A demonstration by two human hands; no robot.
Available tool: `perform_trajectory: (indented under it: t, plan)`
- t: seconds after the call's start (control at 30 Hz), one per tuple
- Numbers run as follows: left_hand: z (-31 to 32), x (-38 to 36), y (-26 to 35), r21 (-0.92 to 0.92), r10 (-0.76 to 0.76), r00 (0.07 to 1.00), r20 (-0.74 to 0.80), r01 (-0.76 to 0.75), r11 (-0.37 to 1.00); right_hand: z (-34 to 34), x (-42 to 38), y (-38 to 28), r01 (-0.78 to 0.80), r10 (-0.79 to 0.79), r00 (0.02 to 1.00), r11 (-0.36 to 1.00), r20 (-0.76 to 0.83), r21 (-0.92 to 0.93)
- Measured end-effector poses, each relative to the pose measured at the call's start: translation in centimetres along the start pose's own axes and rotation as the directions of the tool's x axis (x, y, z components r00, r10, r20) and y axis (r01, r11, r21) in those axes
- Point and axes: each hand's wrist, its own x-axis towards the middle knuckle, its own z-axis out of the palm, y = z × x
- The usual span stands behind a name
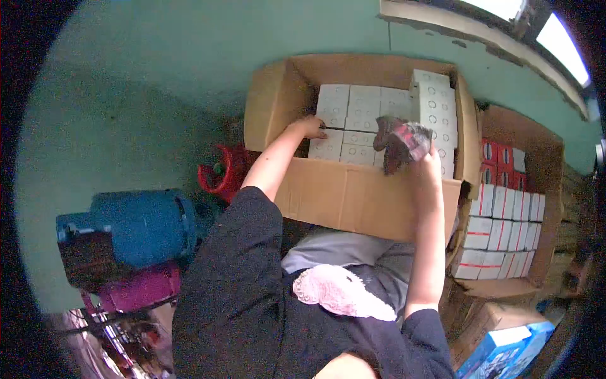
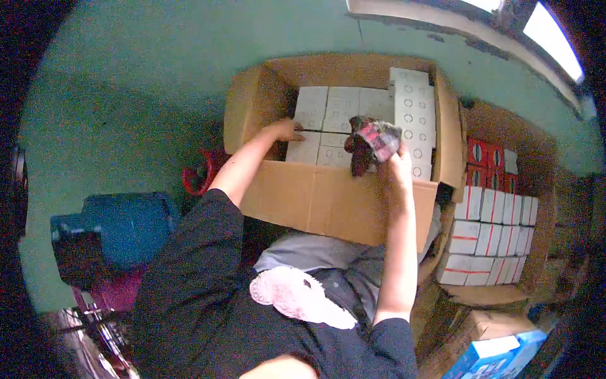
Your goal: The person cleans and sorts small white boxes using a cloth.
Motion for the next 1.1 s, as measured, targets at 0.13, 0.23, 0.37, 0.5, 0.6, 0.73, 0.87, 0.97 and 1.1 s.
perform_trajectory:
  t: [0.13, 0.23, 0.37, 0.5, 0.6, 0.73, 0.87, 0.97, 1.1]
  plan:
    - [-0.3, -1.1, 1.0, 0.047, -0.102, 0.994, -0.041, 0.104, 0.993, -1.7, 0.0, -0.1, -0.032, 0.035, 0.995, 0.999, 0.096, -0.029]
    - [-3.5, -1.5, 2.1, 0.023, -0.102, 0.991, 0.083, 0.101, 0.995, -1.9, -0.3, 0.0, -0.059, 0.054, 0.982, 0.998, 0.181, 0.025]
    - [-7.3, -3.0, 1.1, -0.136, 0.063, 0.979, 0.193, -0.037, 0.990, -2.7, 0.0, 0.2, -0.016, 0.014, 0.986, 1.000, 0.166, 0.015]
    - [-8.9, -6.6, -0.4, -0.358, 0.207, 0.975, 0.083, -0.164, 0.919, -0.2, -1.5, 0.3, 0.119, -0.119, 0.991, 0.993, 0.066, -0.008]
    - [-11.1, -12.3, 0.3, -0.579, 0.274, 0.962, 0.009, -0.219, 0.786, -0.8, -0.2, 1.0, 0.091, -0.093, 0.994, 0.995, -0.065, -0.042]
    - [-8.9, -20.2, 2.3, -0.878, 0.039, 0.946, -0.323, -0.315, 0.362, 0.6, -3.9, 2.4, 0.556, -0.629, 0.773, 0.606, 0.085, -0.568]
    - [-5.5, -26.8, 8.1, -0.713, 0.073, 0.834, -0.546, -0.418, -0.563, 8.3, -11.0, 1.4, 0.371, -0.661, 0.750, 0.449, -0.023, -0.813]
    - [-1.4, -25.4, 10.9, -0.575, 0.134, 0.849, -0.511, -0.222, -0.787, 11.9, -13.3, -0.4, 0.443, -0.746, 0.635, 0.140, 0.200, -0.886]
    - [3.2, -24.0, 15.7, -0.594, 0.165, 0.899, -0.406, -0.122, -0.795, 12.5, -13.5, 0.8, 0.392, -0.692, 0.718, 0.308, 0.078, -0.867]
